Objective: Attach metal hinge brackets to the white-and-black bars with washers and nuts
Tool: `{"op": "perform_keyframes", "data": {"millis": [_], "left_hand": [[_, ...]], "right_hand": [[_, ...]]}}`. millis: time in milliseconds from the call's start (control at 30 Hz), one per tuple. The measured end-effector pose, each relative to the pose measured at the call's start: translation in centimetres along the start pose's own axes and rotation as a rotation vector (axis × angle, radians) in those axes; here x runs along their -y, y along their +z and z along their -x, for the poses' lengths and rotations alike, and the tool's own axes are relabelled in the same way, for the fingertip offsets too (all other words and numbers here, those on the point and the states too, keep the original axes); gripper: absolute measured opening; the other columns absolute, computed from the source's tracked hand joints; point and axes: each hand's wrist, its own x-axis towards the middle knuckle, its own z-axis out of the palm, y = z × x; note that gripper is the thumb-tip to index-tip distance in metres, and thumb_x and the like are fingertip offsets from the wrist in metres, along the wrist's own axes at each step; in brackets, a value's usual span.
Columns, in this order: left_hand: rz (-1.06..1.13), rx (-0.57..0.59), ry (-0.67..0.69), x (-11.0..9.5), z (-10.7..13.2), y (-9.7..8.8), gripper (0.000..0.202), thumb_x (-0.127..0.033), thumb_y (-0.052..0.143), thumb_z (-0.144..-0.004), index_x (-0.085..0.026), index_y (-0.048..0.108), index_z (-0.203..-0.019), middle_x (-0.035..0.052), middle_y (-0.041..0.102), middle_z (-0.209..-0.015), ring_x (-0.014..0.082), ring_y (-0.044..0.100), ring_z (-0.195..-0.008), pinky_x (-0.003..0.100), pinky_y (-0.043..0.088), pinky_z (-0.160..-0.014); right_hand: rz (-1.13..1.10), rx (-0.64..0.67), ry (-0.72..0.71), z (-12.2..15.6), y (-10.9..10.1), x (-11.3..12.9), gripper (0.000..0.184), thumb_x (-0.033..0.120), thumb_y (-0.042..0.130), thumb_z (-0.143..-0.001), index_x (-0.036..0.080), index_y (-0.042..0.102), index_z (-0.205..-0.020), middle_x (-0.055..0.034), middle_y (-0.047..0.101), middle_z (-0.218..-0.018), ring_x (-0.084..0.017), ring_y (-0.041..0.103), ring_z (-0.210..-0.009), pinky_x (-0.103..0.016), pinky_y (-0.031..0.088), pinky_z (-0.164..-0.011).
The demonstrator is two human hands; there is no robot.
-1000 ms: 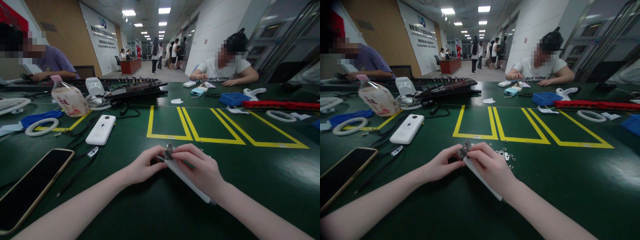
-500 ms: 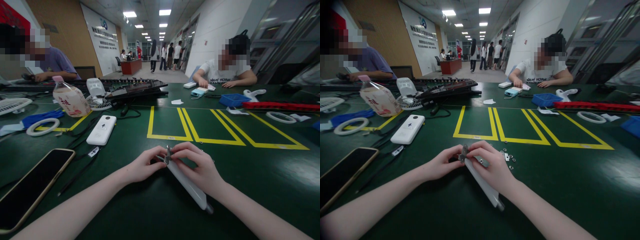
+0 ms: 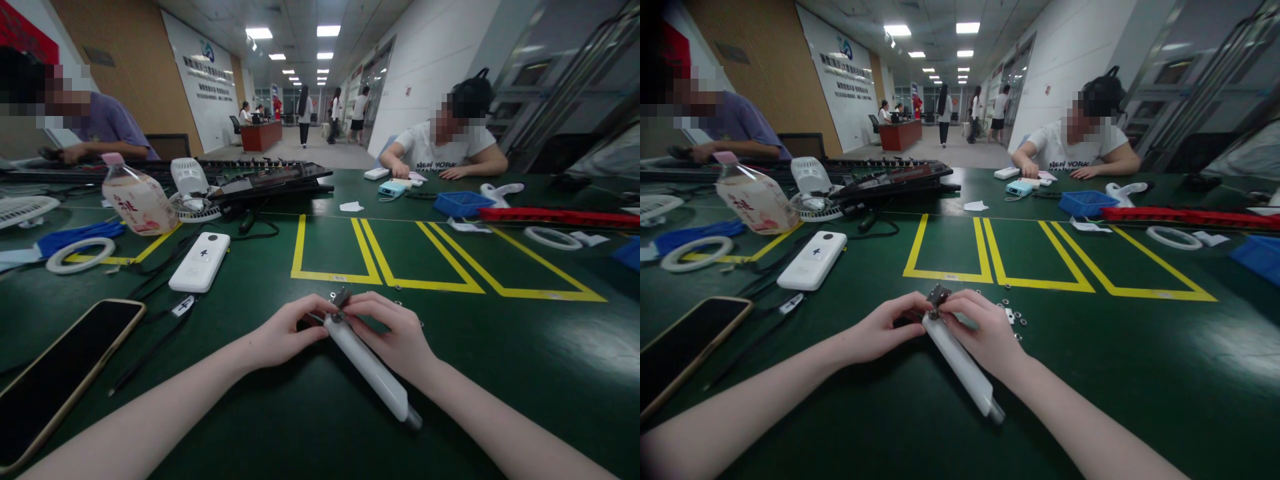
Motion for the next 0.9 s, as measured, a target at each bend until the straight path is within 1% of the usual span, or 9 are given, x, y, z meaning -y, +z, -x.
{"op": "perform_keyframes", "data": {"millis": [133,200,367,467,567,667,800,900], "left_hand": [[0.002,0.012,-0.003,-0.1,0.1,-0.1,0.023,-0.014,0.059,-0.089,-0.02,0.059,-0.111,0.0043,0.061,-0.112,0.0192,0.058,-0.106,0.036,0.048,-0.095],[0.012,0.018,-0.001,-0.1,0.0,-0.1,0.023,-0.014,0.059,-0.089,-0.02,0.059,-0.11,0.0041,0.061,-0.111,0.0192,0.058,-0.106,0.036,0.048,-0.095],[0.049,0.006,0.011,0.0,-0.1,0.1,0.027,-0.01,0.059,-0.088,-0.02,0.06,-0.112,0.0034,0.062,-0.108,0.0185,0.06,-0.101,0.036,0.048,-0.093],[0.055,0.013,0.012,-0.1,-0.1,0.2,0.027,-0.008,0.057,-0.088,-0.02,0.06,-0.112,0.003,0.063,-0.106,0.0186,0.06,-0.102,0.036,0.048,-0.093],[0.048,0.027,0.008,-0.1,-0.1,0.1,0.024,-0.01,0.058,-0.088,-0.02,0.061,-0.11,0.0033,0.064,-0.107,0.0194,0.059,-0.104,0.036,0.047,-0.094],[0.039,0.044,0.023,-0.1,-0.1,0.2,0.02,-0.013,0.059,-0.089,-0.019,0.061,-0.108,0.0041,0.063,-0.108,0.0199,0.058,-0.104,0.037,0.047,-0.095],[0.008,0.048,0.036,-0.1,0.0,0.3,0.018,-0.013,0.059,-0.089,-0.017,0.06,-0.106,0.0047,0.062,-0.106,0.021,0.057,-0.105,0.037,0.046,-0.095],[0.011,0.044,0.026,-0.2,0.1,0.2,0.021,-0.014,0.059,-0.089,-0.018,0.059,-0.11,0.0044,0.062,-0.106,0.0211,0.057,-0.104,0.037,0.046,-0.094]], "right_hand": [[0.008,-0.005,-0.029,0.1,0.1,-0.1,0.014,0.014,0.054,-0.093,0.015,0.066,-0.099,-0.0065,0.064,-0.1,-0.014,0.062,-0.093,-0.027,0.057,-0.078],[-0.002,-0.023,-0.038,0.1,0.3,0.0,0.013,0.014,0.055,-0.092,0.015,0.066,-0.098,-0.0064,0.063,-0.099,-0.014,0.062,-0.091,-0.026,0.056,-0.077],[0.005,-0.085,0.009,0.0,0.5,0.4,0.011,0.011,0.054,-0.091,0.016,0.064,-0.095,-0.0041,0.063,-0.092,-0.012,0.062,-0.085,-0.024,0.053,-0.072],[0.0,-0.095,-0.01,-0.1,0.5,0.6,0.013,0.009,0.053,-0.09,0.015,0.063,-0.097,-0.0041,0.063,-0.094,-0.012,0.061,-0.086,-0.023,0.054,-0.072],[0.002,-0.074,-0.064,0.0,0.4,0.6,0.015,0.007,0.052,-0.091,0.015,0.062,-0.1,-0.0046,0.062,-0.097,-0.011,0.061,-0.088,-0.021,0.055,-0.072],[0.033,-0.057,-0.151,0.2,0.4,0.2,0.015,0.007,0.053,-0.092,0.014,0.06,-0.103,-0.0053,0.062,-0.099,-0.012,0.062,-0.09,-0.022,0.056,-0.074],[0.117,-0.064,-0.28,0.3,0.5,-0.4,0.016,0.009,0.055,-0.093,0.014,0.06,-0.108,-0.0074,0.062,-0.103,-0.013,0.062,-0.092,-0.023,0.057,-0.076],[0.216,-0.043,-0.383,0.3,0.3,-0.7,0.018,0.01,0.054,-0.094,0.013,0.059,-0.111,-0.0102,0.062,-0.108,-0.017,0.062,-0.1,-0.027,0.058,-0.081]]}}
